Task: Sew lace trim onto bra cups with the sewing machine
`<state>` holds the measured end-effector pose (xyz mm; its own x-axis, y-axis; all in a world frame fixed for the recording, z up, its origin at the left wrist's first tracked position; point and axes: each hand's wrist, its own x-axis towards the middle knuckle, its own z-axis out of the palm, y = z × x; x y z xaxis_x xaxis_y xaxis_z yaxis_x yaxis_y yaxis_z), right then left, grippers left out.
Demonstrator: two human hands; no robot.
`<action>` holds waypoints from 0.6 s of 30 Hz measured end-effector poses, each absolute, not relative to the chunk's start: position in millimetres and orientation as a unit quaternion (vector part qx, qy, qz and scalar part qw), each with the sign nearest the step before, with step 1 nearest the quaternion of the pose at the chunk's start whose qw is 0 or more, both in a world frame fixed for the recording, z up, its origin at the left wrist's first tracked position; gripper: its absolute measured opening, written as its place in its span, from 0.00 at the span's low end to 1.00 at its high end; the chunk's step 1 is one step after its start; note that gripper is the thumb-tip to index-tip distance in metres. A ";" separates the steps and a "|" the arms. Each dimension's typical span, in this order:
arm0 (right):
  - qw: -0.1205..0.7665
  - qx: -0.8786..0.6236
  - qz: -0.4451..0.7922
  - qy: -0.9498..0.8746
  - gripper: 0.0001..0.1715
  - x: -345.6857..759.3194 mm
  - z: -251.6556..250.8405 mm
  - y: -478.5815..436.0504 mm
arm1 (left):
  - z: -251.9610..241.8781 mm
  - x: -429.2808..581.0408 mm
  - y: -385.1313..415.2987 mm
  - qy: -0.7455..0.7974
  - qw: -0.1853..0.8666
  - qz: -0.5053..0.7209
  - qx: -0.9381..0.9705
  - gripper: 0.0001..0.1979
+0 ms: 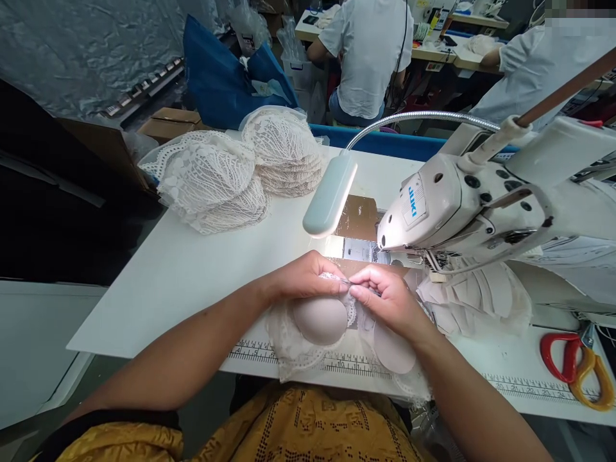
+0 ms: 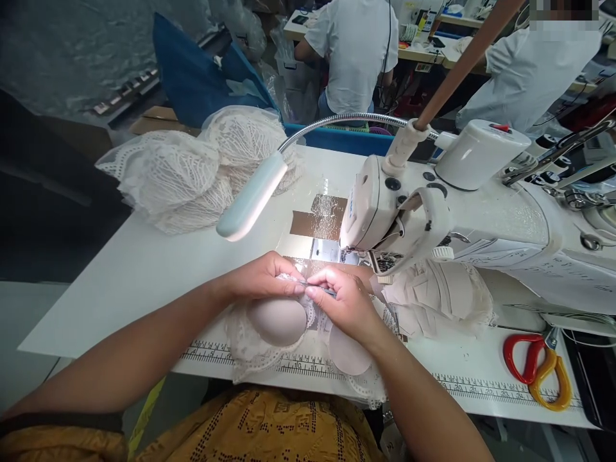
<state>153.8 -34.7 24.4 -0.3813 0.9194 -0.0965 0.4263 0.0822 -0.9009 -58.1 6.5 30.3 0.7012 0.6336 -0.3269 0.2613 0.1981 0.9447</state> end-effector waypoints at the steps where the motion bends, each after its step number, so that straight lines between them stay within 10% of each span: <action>1: 0.265 -0.498 0.464 -0.683 0.09 153.0 24.9 -35.0 | 30.4 -57.7 6.2 0.364 0.682 0.135 0.620 0.14; 18: 0.153 -0.473 0.538 -0.681 0.17 158.8 27.4 -32.9 | 44.7 -102.7 21.9 0.387 0.571 0.057 0.722 0.11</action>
<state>158.8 -32.9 27.4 -0.5064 0.8085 -0.2999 0.4788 -0.0257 -0.8775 -102.7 21.9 44.7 0.6934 0.6240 -0.3604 0.4942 -0.0478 0.8680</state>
